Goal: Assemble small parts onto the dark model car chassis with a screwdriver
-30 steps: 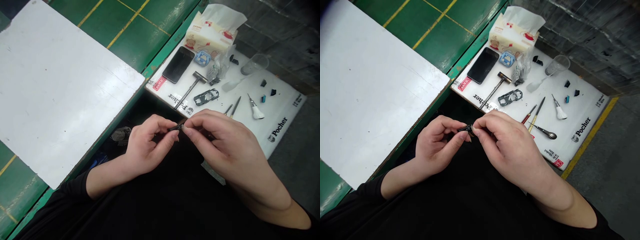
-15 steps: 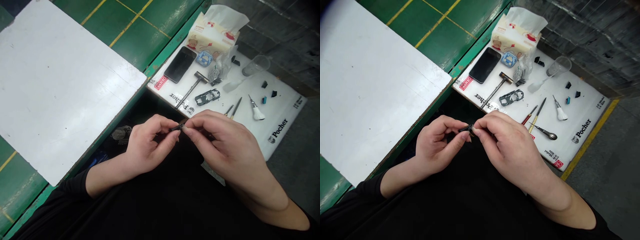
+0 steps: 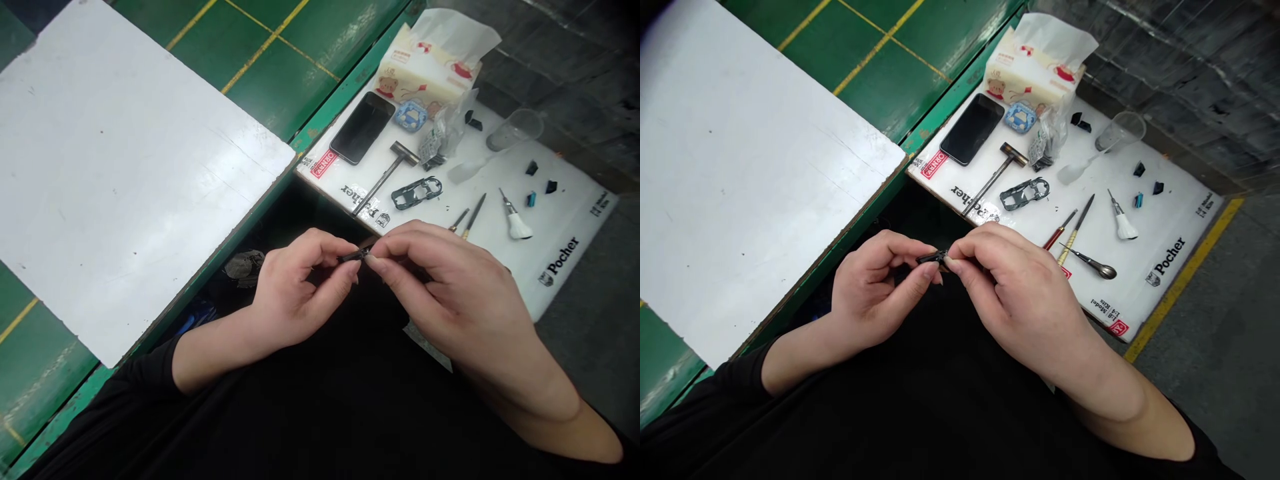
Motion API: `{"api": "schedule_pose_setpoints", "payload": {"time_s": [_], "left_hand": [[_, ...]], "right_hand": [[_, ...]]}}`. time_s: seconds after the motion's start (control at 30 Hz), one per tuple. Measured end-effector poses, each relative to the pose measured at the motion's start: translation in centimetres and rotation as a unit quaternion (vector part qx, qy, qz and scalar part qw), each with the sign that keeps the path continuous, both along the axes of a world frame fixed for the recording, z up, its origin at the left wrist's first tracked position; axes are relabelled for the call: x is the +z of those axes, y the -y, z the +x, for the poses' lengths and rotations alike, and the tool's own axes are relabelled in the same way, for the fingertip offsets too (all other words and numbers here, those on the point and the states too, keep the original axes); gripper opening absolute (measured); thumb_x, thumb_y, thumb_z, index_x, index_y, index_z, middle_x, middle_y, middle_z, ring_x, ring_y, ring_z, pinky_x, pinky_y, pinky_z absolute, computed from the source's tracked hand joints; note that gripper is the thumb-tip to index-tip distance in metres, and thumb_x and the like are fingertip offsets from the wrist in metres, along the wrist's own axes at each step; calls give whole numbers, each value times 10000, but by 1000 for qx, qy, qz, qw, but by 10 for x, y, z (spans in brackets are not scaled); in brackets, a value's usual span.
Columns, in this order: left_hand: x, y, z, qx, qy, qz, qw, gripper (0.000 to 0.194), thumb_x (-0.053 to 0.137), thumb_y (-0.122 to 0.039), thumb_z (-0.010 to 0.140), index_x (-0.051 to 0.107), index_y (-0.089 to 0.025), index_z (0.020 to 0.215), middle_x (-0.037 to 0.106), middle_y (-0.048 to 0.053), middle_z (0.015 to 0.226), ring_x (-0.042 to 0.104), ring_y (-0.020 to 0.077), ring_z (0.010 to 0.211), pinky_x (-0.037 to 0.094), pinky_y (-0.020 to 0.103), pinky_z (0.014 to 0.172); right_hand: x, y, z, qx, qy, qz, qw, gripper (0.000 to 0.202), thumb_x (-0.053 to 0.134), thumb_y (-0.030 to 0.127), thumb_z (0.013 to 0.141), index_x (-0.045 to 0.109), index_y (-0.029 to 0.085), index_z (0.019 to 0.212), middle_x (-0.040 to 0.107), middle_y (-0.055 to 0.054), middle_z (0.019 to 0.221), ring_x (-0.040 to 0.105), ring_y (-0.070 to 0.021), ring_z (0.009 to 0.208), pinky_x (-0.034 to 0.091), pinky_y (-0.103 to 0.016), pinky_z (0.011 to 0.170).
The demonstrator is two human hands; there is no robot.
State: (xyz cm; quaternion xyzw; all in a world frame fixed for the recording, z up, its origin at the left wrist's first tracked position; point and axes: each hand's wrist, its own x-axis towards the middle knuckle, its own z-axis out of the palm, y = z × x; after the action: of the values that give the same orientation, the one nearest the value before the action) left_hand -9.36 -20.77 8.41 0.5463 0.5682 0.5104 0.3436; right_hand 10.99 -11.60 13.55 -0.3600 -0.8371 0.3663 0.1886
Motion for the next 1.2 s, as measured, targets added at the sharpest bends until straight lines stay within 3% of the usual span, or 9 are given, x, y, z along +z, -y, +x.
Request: {"api": "schedule_pose_setpoints", "payload": {"time_s": [0.1,0.2,0.27,0.4,0.57,0.97,1.2], "left_hand": [[1,2,1,-1,51,-22,998,104,835,-289,1126,780,-230,1191,870,35,936,850,187,821,647,327,748],[0,1,1,-13,162,-74,984,153,867,-320,1116,770,-224,1185,878,39,916,829,178,787,630,312,727],[-1,-1,0,-33,266,-118,956,200,887,-357,1105,760,-219,1174,876,39,892,748,146,667,572,282,625],[-4,-7,-1,-62,446,-189,873,259,927,-383,1067,742,-210,1123,839,26,829,609,104,557,465,228,524],[-4,-9,3,-86,524,-221,818,241,943,-325,1047,752,-183,1087,819,32,806,585,88,549,460,206,531],[-9,-12,8,-84,532,-246,806,241,951,-317,1032,755,-189,1093,814,35,801,549,86,545,459,220,557],[-6,-11,9,-92,509,-242,821,238,947,-319,1043,762,-175,1086,807,38,788,579,87,573,433,202,546]], "right_hand": [[-1,1,1,-3,-13,-17,1000,157,703,139,1160,738,255,1061,800,-43,1092,753,-241,985,573,-388,837],[-3,2,4,-19,-29,-59,998,145,721,174,1168,763,257,1057,787,-41,1078,733,-235,983,562,-381,828],[-4,2,6,-28,-43,-102,993,148,741,222,1174,775,254,1033,777,-39,1039,710,-225,937,548,-372,798],[-7,6,10,-48,-93,-201,974,147,770,273,1175,802,245,1034,766,-21,975,683,-188,862,536,-335,763],[-12,11,13,-81,-159,-290,940,135,822,312,1165,817,237,1053,748,-5,943,649,-155,831,524,-283,722],[-20,10,20,-100,-183,-332,920,252,912,438,1109,822,213,1038,704,-20,861,615,-171,772,482,-287,645],[-18,11,20,-88,-123,-213,965,148,773,326,1186,809,239,1072,761,-40,1020,691,-203,899,567,-358,808]]}}
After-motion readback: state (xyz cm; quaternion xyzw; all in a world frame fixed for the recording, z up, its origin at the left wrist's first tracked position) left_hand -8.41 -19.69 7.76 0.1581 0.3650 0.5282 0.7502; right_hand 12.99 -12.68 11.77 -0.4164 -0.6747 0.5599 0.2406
